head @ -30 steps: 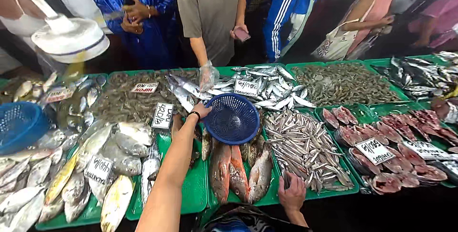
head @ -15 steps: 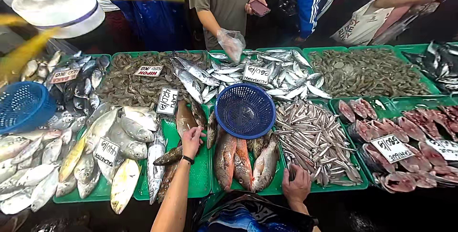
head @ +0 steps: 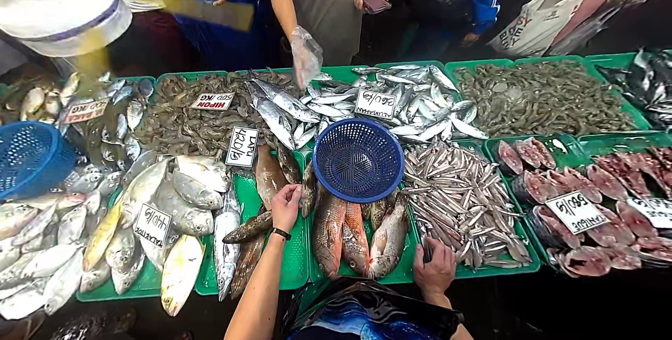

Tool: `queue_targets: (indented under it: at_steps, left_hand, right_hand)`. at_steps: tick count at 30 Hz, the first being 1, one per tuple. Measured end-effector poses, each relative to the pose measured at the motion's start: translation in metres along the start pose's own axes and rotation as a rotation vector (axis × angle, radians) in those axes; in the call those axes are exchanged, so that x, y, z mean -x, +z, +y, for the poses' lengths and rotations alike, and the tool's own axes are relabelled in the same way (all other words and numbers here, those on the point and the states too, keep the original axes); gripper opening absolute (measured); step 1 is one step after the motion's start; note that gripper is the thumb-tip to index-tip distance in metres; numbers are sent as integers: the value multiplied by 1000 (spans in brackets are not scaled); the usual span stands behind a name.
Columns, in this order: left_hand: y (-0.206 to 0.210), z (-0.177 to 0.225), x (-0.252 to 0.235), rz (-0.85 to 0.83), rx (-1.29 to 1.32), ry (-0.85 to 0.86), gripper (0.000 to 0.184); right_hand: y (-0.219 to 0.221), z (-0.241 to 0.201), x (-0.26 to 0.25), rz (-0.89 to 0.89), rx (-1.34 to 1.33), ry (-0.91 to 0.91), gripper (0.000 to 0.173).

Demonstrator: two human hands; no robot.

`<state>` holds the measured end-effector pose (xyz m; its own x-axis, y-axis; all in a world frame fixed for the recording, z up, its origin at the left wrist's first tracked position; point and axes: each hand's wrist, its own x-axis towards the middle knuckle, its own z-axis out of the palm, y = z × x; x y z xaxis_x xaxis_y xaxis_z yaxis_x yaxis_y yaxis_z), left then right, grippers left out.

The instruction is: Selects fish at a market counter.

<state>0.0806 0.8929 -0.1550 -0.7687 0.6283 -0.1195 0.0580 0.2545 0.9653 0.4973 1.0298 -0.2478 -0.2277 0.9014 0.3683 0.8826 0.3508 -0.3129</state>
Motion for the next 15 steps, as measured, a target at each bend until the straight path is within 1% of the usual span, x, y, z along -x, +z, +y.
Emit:
queue_targets:
  at_steps: [8, 15]
  left_hand:
    - [21, 8, -12, -68, -30, 52, 21]
    - [25, 1, -6, -102, -39, 10, 21]
  right_hand:
    - [-1, 0, 0, 4, -7, -1, 50]
    - [-5, -4, -3, -26, -7, 14, 51]
